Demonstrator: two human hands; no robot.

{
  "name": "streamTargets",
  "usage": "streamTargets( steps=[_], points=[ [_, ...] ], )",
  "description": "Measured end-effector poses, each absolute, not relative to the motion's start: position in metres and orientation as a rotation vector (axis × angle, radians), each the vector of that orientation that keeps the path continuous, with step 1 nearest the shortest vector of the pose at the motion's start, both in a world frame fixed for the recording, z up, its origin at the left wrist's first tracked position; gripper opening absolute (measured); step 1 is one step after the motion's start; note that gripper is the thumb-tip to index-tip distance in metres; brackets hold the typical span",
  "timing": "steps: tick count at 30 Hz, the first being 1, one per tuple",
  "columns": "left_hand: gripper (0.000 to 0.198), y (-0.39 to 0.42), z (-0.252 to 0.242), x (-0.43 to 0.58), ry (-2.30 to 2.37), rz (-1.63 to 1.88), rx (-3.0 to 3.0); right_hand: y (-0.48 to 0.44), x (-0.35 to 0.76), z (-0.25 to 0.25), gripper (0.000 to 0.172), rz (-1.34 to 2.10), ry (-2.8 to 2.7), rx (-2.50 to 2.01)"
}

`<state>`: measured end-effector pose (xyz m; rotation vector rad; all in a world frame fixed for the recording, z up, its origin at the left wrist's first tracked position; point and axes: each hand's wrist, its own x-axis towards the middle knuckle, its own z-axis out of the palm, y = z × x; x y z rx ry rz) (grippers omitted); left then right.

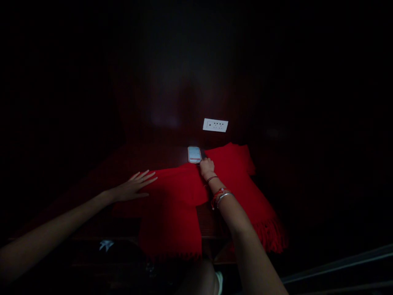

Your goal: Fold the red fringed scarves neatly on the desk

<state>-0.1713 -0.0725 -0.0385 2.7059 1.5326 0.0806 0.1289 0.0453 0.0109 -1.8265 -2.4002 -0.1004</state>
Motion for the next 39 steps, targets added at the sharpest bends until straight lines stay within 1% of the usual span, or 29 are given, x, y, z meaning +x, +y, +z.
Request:
streamTargets(
  steps=[3,5,7,9,11,14,16,18,21,26,29,32,34,36,39],
  points=[
    [0.067,-0.079,-0.032,-0.175,1.503,0.118,2.699,0.007,0.122,0.002,0.044,-0.13,-2.377,-1.601],
    [0.067,-0.085,-0.031,-0.176,1.46,0.166,2.715,-0.021,0.123,-0.012,0.053,-0.021,-2.51,-1.342],
    [0.066,-0.09,-0.034,-0.18,1.427,0.158,2.72,-0.042,0.129,-0.027,0.054,0.127,-2.733,-1.247],
    [0.065,-0.092,-0.037,-0.186,1.418,0.109,2.707,-0.052,0.138,-0.036,0.054,0.195,-2.812,-1.313],
    [0.066,-0.093,-0.037,-0.193,1.451,0.067,2.675,-0.052,0.145,-0.033,0.057,0.289,-2.853,-1.405],
    [0.07,-0.096,-0.033,-0.199,1.557,0.002,2.581,-0.045,0.146,-0.012,0.068,0.522,-2.911,-1.505],
    [0.069,-0.098,-0.03,-0.195,1.644,0.012,2.532,-0.044,0.139,0.004,0.068,0.578,-2.827,-1.553],
    [0.065,-0.1,-0.032,-0.188,1.722,0.097,2.527,-0.047,0.125,0.013,0.064,0.482,-2.666,-1.556],
    [0.062,-0.099,-0.042,-0.18,1.763,0.169,2.556,-0.056,0.104,0.003,0.062,0.383,-2.621,-1.526],
    [0.059,-0.101,-0.054,-0.201,1.778,0.11,2.534,-0.058,0.103,-0.032,0.061,0.323,-2.74,-1.612],
    [0.055,-0.109,-0.05,-0.216,1.851,0.027,2.442,-0.055,0.122,-0.033,0.064,0.322,-2.764,-1.637],
    [0.053,-0.117,-0.041,-0.216,1.949,-0.084,2.378,-0.056,0.145,-0.023,0.067,0.326,-2.843,-1.507],
    [0.051,-0.12,-0.035,-0.206,1.982,-0.048,2.427,-0.061,0.158,-0.015,0.067,0.223,-2.889,-1.321],
    [0.051,-0.121,-0.033,-0.192,1.949,0.071,2.513,-0.07,0.164,-0.011,0.061,0.022,-2.882,-1.204],
    [0.055,-0.121,-0.037,-0.174,1.843,0.149,2.573,-0.083,0.159,-0.013,0.043,-0.266,-2.837,-1.235]
  ],
)
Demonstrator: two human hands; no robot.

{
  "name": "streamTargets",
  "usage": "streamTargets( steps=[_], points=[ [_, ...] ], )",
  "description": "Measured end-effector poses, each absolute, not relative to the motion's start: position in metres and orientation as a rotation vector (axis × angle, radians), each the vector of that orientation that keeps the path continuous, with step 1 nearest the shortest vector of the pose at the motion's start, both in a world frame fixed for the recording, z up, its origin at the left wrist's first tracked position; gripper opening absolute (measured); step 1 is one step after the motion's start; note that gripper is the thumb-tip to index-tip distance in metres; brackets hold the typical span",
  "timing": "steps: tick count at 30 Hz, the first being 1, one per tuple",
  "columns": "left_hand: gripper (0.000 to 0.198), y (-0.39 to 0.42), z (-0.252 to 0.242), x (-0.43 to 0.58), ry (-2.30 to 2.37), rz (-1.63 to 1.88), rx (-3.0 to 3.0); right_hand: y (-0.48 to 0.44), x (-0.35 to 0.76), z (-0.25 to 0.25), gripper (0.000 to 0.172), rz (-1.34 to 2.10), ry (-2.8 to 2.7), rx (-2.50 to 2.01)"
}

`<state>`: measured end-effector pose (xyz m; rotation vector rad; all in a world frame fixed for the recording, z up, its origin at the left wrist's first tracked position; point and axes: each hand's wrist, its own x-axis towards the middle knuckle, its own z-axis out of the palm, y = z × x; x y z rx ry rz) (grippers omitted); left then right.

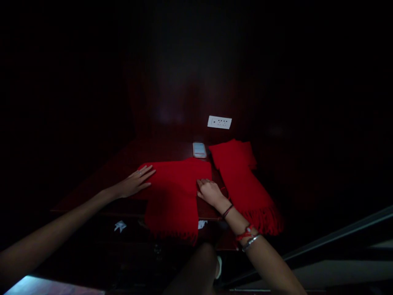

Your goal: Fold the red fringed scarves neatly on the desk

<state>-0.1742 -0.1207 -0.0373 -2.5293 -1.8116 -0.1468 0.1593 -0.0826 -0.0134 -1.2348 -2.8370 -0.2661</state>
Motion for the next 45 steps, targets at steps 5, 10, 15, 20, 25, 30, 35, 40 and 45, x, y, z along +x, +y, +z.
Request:
streamTargets(
  steps=[5,10,15,20,25,30,35,40,45],
  points=[
    [0.056,-0.118,-0.05,-0.168,-1.848,-0.09,-2.547,-0.087,0.151,-0.017,0.03,-0.511,-2.949,-1.174],
    [0.056,-0.115,-0.054,-0.173,-1.85,-0.1,-2.532,-0.082,0.156,-0.011,0.03,-0.612,-3.074,-0.993],
    [0.054,-0.116,-0.056,-0.177,-1.819,-0.113,-2.547,-0.078,0.17,-0.023,0.03,-0.591,-2.96,-1.099],
    [0.055,-0.119,-0.051,-0.187,-1.838,-0.083,-2.589,-0.083,0.185,-0.028,0.037,-0.442,-2.903,-1.183],
    [0.05,-0.109,-0.039,-0.183,-2.032,-0.315,-2.379,-0.083,0.156,0.003,0.04,-0.098,-2.742,-1.325],
    [0.054,-0.106,-0.051,-0.16,-2.197,-0.309,-2.082,-0.074,0.105,-0.003,0.054,0.147,-2.597,-1.496],
    [0.053,-0.121,-0.054,-0.153,-2.291,-0.081,-2.031,-0.065,0.103,-0.032,0.062,0.351,-2.699,-1.663],
    [0.042,-0.133,-0.029,-0.145,-2.282,-0.054,-1.823,-0.062,0.096,-0.021,0.066,0.409,-2.67,-1.692],
    [0.038,-0.124,-0.01,-0.145,-2.524,-0.01,-1.956,-0.063,0.058,-0.013,0.069,0.327,-2.591,-1.466]
  ],
)
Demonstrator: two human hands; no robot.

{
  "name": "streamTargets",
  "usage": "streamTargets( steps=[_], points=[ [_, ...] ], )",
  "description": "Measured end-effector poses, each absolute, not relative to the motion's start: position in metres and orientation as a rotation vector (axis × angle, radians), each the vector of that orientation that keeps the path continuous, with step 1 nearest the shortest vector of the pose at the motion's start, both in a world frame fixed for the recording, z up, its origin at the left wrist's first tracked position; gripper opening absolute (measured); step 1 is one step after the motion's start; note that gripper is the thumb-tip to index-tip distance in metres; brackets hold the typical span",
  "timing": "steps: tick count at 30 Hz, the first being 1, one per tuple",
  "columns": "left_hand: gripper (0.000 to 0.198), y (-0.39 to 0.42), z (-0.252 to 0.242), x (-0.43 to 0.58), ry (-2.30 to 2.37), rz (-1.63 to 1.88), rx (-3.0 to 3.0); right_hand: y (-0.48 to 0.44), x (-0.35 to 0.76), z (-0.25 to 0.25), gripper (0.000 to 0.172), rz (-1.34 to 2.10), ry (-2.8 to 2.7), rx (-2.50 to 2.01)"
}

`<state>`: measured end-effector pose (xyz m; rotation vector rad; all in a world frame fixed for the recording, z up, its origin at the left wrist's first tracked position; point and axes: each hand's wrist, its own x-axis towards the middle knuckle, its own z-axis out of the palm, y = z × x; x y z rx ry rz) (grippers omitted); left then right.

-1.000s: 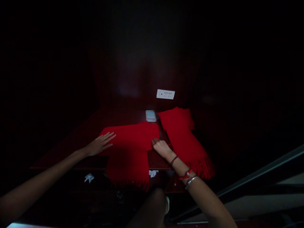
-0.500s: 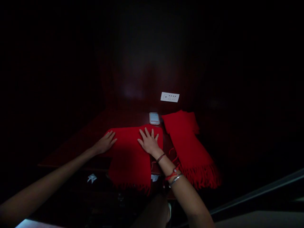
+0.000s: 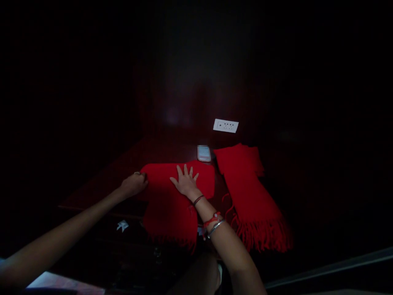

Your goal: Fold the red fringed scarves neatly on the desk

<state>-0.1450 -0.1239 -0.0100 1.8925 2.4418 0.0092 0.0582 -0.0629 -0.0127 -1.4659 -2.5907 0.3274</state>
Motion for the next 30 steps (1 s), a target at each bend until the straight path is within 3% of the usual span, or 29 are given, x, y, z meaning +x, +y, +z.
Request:
streamTargets(
  steps=[6,13,17,26,30],
  points=[
    [0.036,-0.116,-0.004,-0.152,2.38,-0.056,1.815,-0.031,0.006,-0.004,0.052,0.301,-2.929,-0.967],
    [0.037,-0.123,-0.014,-0.141,2.425,0.057,1.766,-0.017,-0.009,-0.02,0.058,0.351,-3.141,-0.742],
    [0.037,-0.116,-0.018,-0.152,2.309,0.164,1.763,-0.013,0.013,-0.023,0.059,0.287,-2.941,-0.818],
    [0.035,-0.118,-0.015,-0.146,2.335,0.072,1.849,0.022,0.011,-0.01,0.061,0.418,-3.11,-0.923],
    [0.041,-0.117,-0.01,-0.143,2.351,0.034,1.906,0.048,0.027,-0.007,0.047,0.279,-2.788,-1.097]
  ],
)
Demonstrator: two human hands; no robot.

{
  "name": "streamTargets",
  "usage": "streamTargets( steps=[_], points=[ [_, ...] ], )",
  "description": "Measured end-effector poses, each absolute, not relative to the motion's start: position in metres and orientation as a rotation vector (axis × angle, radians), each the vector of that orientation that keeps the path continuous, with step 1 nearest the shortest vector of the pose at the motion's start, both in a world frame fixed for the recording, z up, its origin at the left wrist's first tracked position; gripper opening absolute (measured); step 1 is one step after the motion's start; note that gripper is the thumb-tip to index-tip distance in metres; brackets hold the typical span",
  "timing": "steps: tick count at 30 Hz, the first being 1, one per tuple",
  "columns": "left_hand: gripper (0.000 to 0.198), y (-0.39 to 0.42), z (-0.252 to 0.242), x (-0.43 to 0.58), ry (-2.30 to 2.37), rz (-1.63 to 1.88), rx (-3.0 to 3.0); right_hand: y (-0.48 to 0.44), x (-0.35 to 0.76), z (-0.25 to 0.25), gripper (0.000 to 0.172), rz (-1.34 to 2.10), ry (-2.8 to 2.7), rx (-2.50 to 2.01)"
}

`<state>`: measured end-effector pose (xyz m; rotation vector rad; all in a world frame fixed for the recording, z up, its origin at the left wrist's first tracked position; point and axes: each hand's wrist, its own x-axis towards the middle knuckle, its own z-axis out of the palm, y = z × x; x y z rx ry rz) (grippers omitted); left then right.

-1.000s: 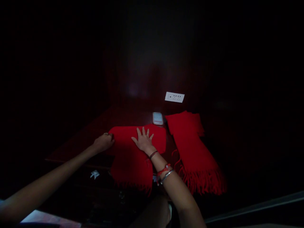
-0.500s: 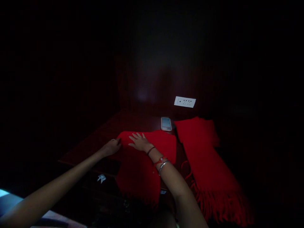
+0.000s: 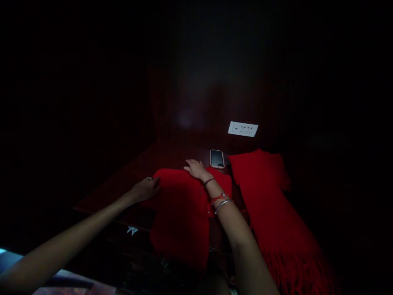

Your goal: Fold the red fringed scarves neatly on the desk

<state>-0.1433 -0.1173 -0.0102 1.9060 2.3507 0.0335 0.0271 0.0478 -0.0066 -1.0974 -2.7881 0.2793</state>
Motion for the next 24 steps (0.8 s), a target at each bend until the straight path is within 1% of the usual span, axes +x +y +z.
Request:
streamTargets(
  steps=[1,3,8,12,16,19,22,24],
  points=[
    [0.042,-0.113,-0.008,-0.143,2.358,0.041,1.926,0.058,0.036,-0.005,0.045,0.233,-2.678,-1.191],
    [0.045,-0.097,-0.004,-0.142,2.376,0.087,1.969,0.079,0.056,-0.004,0.046,0.182,-2.551,-1.343],
    [0.048,-0.032,0.004,-0.131,2.349,0.273,1.961,0.118,0.096,-0.013,0.059,0.109,-2.381,-1.555],
    [0.051,0.005,0.001,-0.12,2.284,0.305,1.963,0.128,0.104,-0.028,0.067,0.093,-2.309,-1.624],
    [0.052,0.017,-0.009,-0.116,2.207,0.293,2.009,0.132,0.106,-0.035,0.065,0.136,-2.292,-1.634],
    [0.052,0.015,-0.014,-0.119,2.204,0.279,1.999,0.13,0.107,-0.032,0.064,0.126,-2.284,-1.604],
    [0.051,0.0,-0.013,-0.128,2.235,0.287,1.982,0.119,0.105,-0.027,0.063,0.082,-2.296,-1.44],
    [0.05,-0.017,-0.009,-0.136,2.275,0.317,1.985,0.104,0.102,-0.025,0.059,0.086,-2.365,-1.307]
  ],
)
